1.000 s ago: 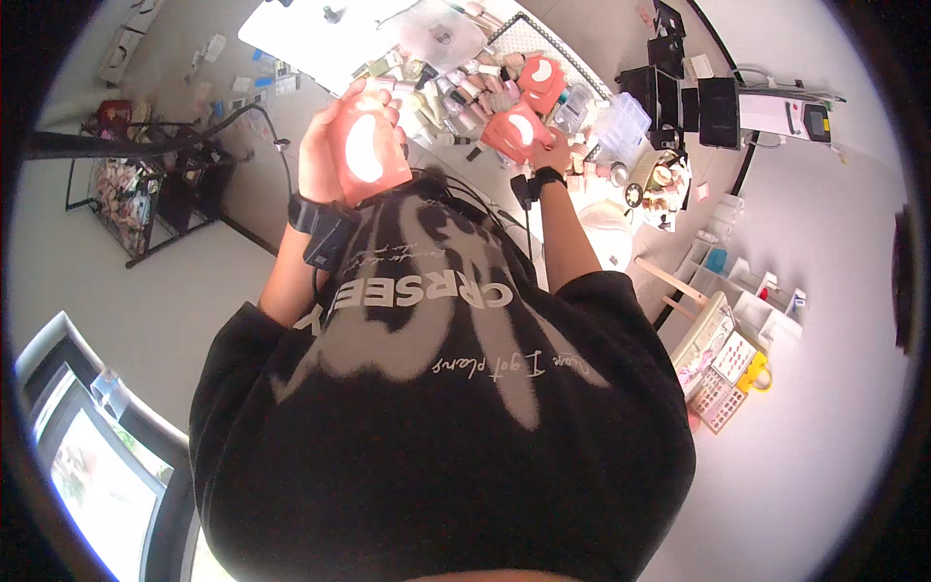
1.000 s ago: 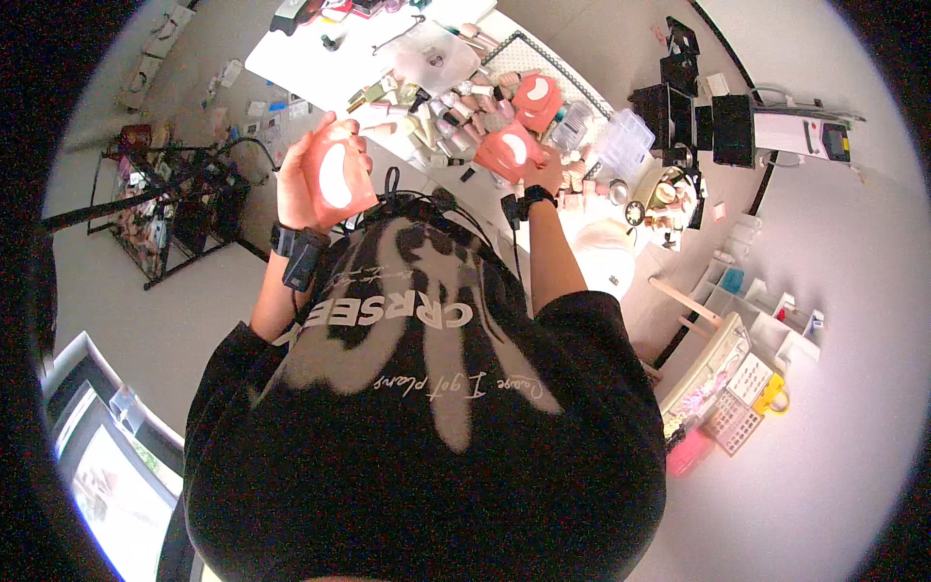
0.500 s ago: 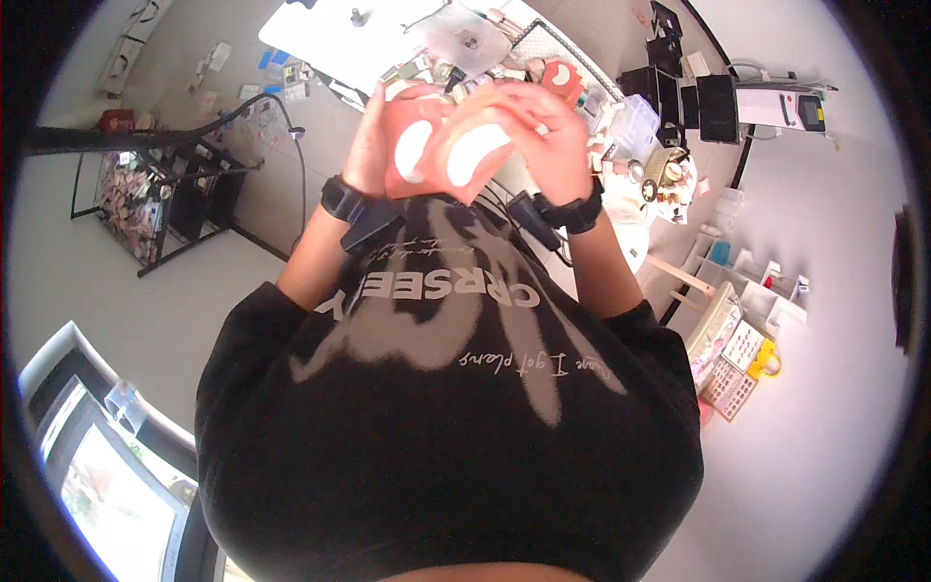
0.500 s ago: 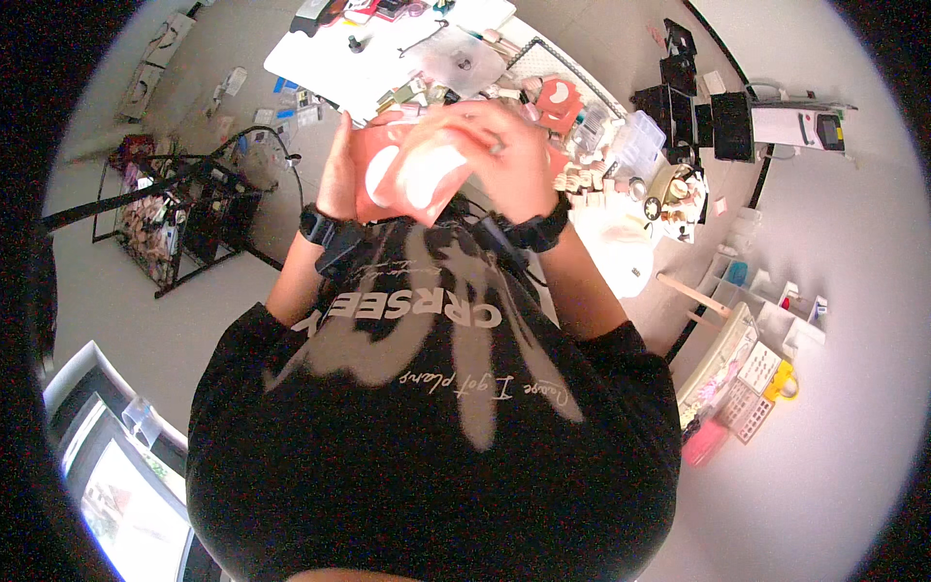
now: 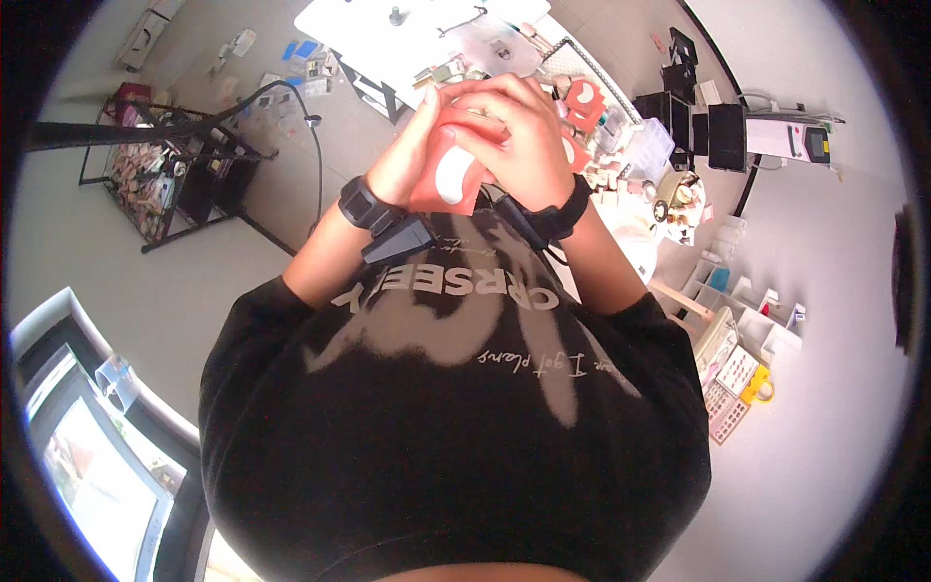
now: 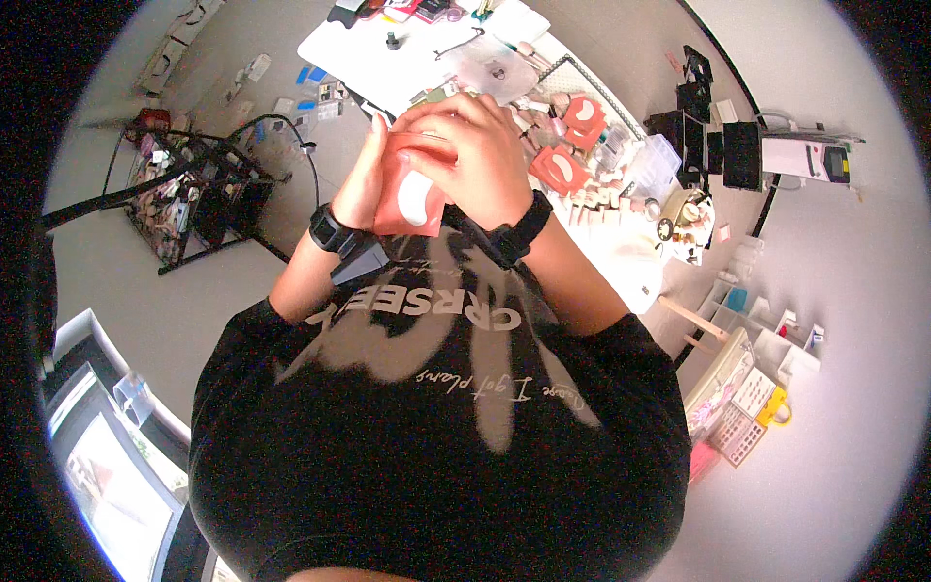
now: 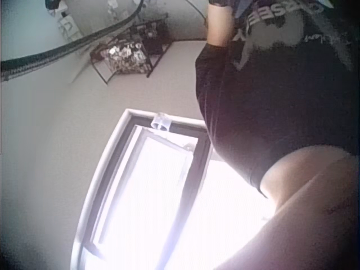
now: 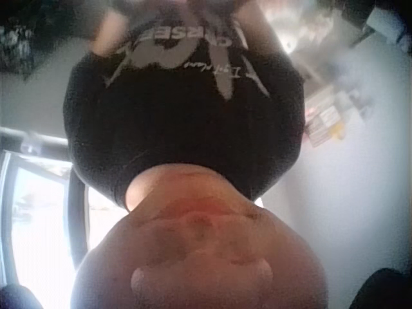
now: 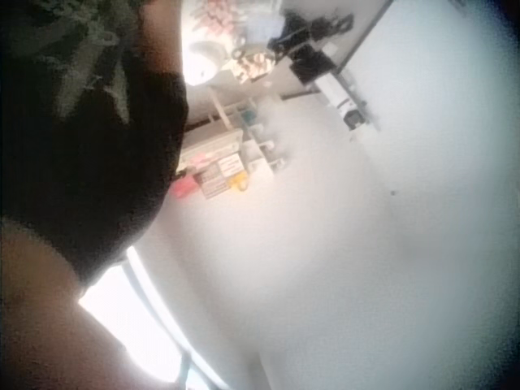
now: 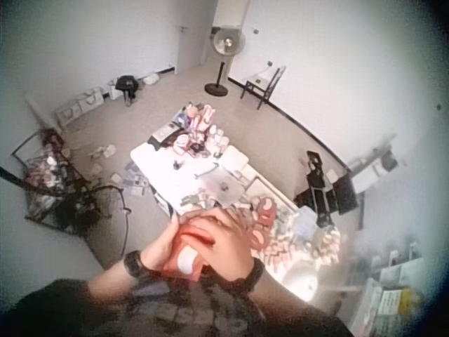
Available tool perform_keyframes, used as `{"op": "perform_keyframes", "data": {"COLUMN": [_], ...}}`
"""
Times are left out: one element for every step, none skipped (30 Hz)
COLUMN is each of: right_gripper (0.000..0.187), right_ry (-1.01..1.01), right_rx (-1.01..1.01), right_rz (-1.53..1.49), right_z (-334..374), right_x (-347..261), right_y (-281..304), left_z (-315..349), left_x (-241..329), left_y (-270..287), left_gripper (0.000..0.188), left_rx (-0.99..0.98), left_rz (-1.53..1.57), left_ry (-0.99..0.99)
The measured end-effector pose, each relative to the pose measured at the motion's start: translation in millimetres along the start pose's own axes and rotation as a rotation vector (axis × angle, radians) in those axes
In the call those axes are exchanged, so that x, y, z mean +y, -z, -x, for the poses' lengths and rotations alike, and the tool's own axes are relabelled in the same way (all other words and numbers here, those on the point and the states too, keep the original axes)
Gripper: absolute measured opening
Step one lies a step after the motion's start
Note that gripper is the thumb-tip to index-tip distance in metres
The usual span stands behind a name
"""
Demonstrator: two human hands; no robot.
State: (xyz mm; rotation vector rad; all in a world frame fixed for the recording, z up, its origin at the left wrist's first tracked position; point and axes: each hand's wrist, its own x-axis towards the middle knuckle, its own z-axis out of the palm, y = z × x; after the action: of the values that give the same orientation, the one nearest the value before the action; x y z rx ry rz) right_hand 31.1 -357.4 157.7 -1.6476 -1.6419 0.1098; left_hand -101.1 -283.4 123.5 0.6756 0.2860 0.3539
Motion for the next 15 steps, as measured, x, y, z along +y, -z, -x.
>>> {"op": "perform_keyframes", "data": {"right_gripper": [0.018,0.016,0.015,0.014,0.013,0.013,0.013,0.013,0.014,0.015,0.016,0.016,0.018,0.019,0.021], "right_ry": [0.002,0.006,-0.083,-0.171,-0.26,-0.29,-0.31,-0.329,-0.45,-0.46,-0.499,-0.546,-0.54,-0.515,-0.577], "right_rx": [-0.029,-0.059,-0.105,-0.151,-0.197,-0.219,-0.23,-0.239,-0.208,-0.13,-0.13,-0.129,-0.15,-0.192,-0.195], "right_rz": [-0.045,-0.091,-0.224,-0.358,-0.492,-0.547,-0.603,-0.659,-0.819,-0.907,-0.934,-0.952,-0.901,-0.852,-0.821], "right_z": [-0.7,-1.3,0.2,4.1,8.3,11.8,13.0,14.7,21.5,24.0,26.8,31.9,33.5,33.5,40.6], "right_x": [2.0,3.1,3.0,1.4,0.0,1.1,5.8,12.4,21.7,27.8,34.1,38.9,39.3,38.6,40.9], "right_y": [1.2,1.6,2.3,3.2,4.1,9.3,16.0,22.4,26.1,30.8,36.0,42.6,46.2,43.1,42.8], "left_z": [0.8,1.9,2.8,5.8,9.9,13.3,16.6,21.1,28.9,38.7,53.0,67.5,85.5,111.0,116.0], "left_x": [-2.0,-2.6,-1.6,-0.5,-0.1,-1.1,-0.5,1.7,9.5,22.4,38.0,49.3,67.3,87.6,114.7], "left_y": [2.8,4.6,3.7,1.4,-0.8,-2.4,-0.6,1.4,8.6,9.3,4.2,1.2,-13.4,-33.7,-53.0], "left_gripper": [0.077,0.079,0.079,0.078,0.078,0.077,0.077,0.076,0.075,0.07,0.063,0.058,0.054,0.051,0.044], "left_rx": [-0.015,-0.03,-0.028,-0.025,-0.022,0.003,0.021,0.038,0.052,0.067,0.061,0.076,0.099,0.082,-0.09], "left_rz": [0.003,0.006,0.004,0.001,-0.001,-0.025,-0.063,-0.101,-0.142,-0.256,-0.379,-0.462,-0.549,-0.739,-0.898], "left_ry": [0.013,0.025,0.03,0.035,0.04,0.026,0.007,-0.011,0.022,0.01,-0.078,-0.17,-0.243,-0.371,-0.474]}}
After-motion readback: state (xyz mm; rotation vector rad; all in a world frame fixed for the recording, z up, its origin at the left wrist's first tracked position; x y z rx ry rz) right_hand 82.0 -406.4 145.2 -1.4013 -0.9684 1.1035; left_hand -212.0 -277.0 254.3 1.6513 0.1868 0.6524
